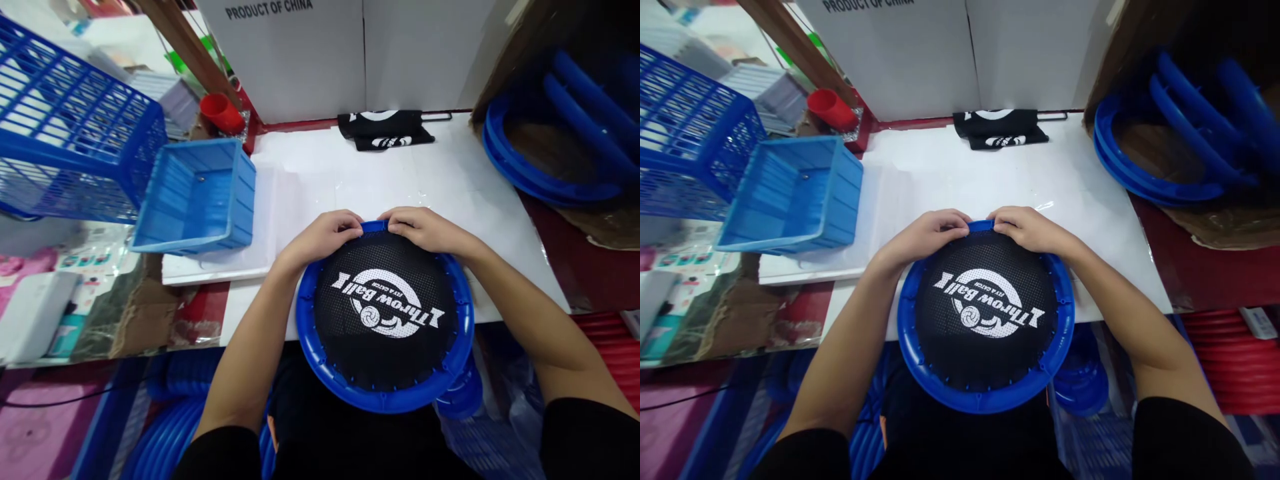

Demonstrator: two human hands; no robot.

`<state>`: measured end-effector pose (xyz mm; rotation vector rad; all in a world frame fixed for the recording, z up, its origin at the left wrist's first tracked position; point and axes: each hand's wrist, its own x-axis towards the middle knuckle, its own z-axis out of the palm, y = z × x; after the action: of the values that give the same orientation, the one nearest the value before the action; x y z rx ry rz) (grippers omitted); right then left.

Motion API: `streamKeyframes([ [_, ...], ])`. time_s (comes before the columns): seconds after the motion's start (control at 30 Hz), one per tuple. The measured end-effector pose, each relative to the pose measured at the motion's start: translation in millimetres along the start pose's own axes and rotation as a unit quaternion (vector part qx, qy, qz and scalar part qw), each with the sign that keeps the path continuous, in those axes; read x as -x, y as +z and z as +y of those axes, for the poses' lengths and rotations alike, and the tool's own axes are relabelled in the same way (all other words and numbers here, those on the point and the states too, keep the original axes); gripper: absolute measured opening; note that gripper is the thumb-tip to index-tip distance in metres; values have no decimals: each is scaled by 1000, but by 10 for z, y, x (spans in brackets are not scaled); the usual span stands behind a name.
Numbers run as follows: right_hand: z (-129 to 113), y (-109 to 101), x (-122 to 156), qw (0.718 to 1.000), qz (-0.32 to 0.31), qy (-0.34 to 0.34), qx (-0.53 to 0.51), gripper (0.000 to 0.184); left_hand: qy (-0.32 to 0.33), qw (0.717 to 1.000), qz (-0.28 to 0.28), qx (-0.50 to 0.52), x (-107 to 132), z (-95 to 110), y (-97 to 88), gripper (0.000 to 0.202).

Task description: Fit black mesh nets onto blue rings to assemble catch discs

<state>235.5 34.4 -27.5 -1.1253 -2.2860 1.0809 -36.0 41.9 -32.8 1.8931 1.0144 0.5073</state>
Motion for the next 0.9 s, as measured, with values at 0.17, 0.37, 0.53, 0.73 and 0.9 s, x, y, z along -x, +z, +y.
streamKeyframes([
  [0.17,-30,-37,-20,999,-27,-4,24,26,6,1000,-9,-19,-19,1,-21,16],
  [0.37,-40,-23,-58,996,-25,-23,80,25,15,999,-4,-42,-51,48,8,23],
  [0.53,-37,41,-69,998,21,-44,31,22,68,996,20,-55,-61,107,113,10],
  [0.73,-53,106,-96,996,15,-79,33,17,44,998,33,-21,-84,77,177,10],
  [0.9,-61,129,-111,998,32,-59,9,17,15,998,49,-27,-99,88,215,12],
])
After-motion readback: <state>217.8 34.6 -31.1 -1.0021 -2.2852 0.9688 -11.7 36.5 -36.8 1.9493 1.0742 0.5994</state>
